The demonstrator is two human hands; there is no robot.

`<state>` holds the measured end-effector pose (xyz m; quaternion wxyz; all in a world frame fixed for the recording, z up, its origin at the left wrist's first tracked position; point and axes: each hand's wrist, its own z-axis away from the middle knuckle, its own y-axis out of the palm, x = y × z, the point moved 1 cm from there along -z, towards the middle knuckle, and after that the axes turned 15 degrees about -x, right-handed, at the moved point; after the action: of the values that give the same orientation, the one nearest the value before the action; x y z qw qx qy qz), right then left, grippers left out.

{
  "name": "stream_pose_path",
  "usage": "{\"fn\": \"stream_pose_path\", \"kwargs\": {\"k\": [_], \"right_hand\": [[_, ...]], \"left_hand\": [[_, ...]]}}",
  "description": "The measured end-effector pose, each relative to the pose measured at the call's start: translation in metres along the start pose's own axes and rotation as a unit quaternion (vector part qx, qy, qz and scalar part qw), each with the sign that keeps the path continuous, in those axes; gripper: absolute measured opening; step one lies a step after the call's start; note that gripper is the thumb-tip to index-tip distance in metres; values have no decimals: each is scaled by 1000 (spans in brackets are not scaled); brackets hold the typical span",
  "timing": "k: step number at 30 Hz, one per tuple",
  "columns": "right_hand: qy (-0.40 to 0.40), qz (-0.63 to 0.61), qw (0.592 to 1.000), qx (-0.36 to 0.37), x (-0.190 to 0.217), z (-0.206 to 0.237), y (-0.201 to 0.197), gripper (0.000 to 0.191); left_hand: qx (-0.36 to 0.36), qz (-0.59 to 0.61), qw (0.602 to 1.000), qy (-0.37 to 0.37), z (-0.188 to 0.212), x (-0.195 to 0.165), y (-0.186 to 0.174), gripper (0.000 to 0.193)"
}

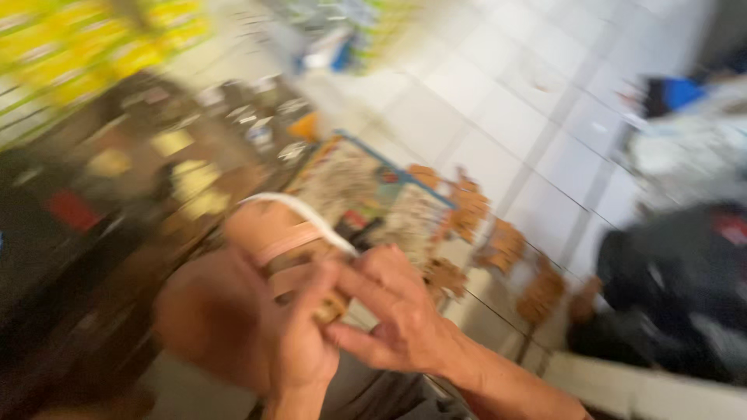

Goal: The person sits on the floor holding a child's leather sandal, heats the shoe over a lit gas burner, then presses and trims the sole edge with a curved hand blade. They turn the shoe to work different sides, place finished sandals on a rack with other shoes, and pick up another sandal to repeat the process.

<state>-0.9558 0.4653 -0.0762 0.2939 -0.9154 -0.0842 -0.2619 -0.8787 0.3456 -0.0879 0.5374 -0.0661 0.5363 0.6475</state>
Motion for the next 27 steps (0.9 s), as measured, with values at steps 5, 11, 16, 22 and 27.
{"fn": "stream_pose_path", "kwargs": {"k": [5, 11, 16, 22, 27], "right_hand": [[127, -77, 978, -150, 5, 22, -68, 65], [302, -235, 891, -243, 21, 61, -112, 59], [293, -208, 904, -229, 34, 73, -105, 50], [359, -317, 845, -238, 30, 66, -81, 51], [343, -389, 841, -156, 23, 54, -32, 50]], "left_hand": [[135, 76, 981, -114, 21, 38, 44, 82], [197, 0, 937, -288, 55, 75, 58, 75], [194, -14, 925, -327, 60, 81, 54, 77], [203, -15, 931, -305, 44, 60, 40, 73], [135, 56, 974, -173, 32, 39, 20, 66]]}}
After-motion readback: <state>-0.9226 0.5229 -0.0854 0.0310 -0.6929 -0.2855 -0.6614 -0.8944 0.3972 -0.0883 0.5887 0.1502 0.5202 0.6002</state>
